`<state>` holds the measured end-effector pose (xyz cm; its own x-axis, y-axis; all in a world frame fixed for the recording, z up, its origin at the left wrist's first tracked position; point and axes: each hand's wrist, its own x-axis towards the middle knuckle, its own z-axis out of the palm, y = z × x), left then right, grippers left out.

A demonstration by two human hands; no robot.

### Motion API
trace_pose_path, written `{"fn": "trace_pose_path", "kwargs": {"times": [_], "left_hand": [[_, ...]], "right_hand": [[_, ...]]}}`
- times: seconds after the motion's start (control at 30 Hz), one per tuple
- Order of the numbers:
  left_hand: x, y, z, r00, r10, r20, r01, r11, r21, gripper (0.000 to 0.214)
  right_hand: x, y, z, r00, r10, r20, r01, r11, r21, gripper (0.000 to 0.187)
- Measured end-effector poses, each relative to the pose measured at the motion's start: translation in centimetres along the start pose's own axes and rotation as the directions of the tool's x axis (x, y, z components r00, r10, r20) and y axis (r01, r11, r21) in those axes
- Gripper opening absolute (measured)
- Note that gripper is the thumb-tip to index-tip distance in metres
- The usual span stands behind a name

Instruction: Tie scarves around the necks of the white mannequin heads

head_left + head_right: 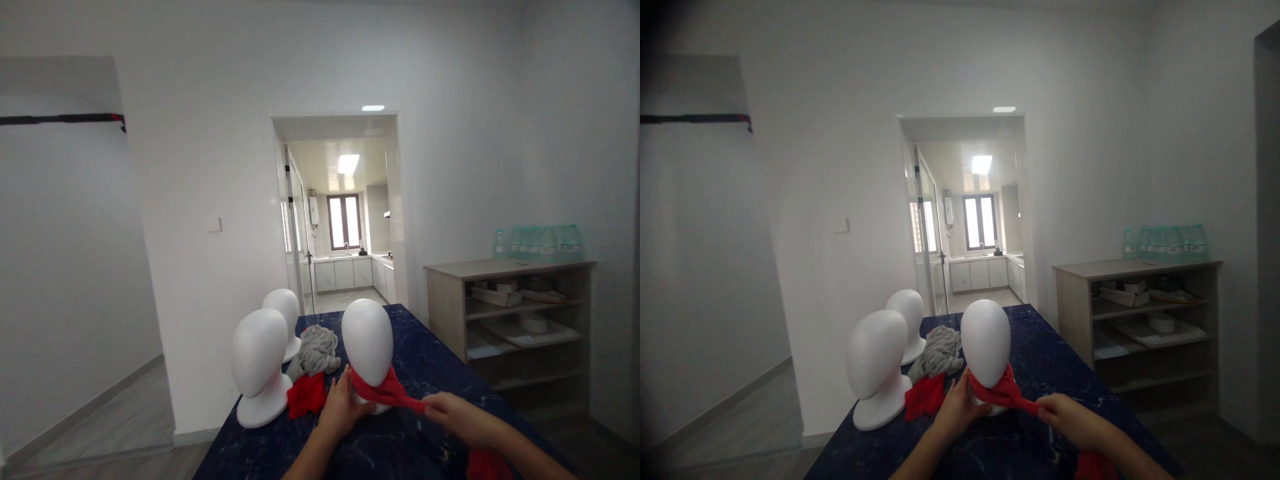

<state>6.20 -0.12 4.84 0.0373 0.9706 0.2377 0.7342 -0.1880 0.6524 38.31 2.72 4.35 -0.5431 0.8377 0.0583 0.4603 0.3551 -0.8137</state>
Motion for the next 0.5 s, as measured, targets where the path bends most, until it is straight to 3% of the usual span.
{"fn": "trace_pose_path", "kwargs": {"times": [0.1,0.2,0.4,0.5], "left_hand": [[0.0,-0.1,0.1,1.0,-0.003,-0.003,0.003,0.999,0.034,0.109],[0.4,-0.7,0.5,1.0,-0.009,-0.021,0.01,0.998,0.054,0.112],[0.5,-1.1,0.7,1.0,-0.028,0.007,0.028,0.999,0.035,0.118],[0.1,-0.6,0.4,1.0,-0.023,0.005,0.023,1.0,0.001,0.117]], "right_hand": [[1.5,2.6,-2.9,0.989,0.017,-0.147,-0.043,0.983,-0.177,0.028],[3.1,3.9,-4.1,0.957,-0.042,-0.288,-0.077,0.918,-0.389,0.026],[5.4,2.8,-3.4,0.922,0.02,-0.386,-0.209,0.865,-0.455,0.035],[5.3,2.0,-1.5,0.907,-0.028,-0.42,-0.25,0.766,-0.592,0.05]]}}
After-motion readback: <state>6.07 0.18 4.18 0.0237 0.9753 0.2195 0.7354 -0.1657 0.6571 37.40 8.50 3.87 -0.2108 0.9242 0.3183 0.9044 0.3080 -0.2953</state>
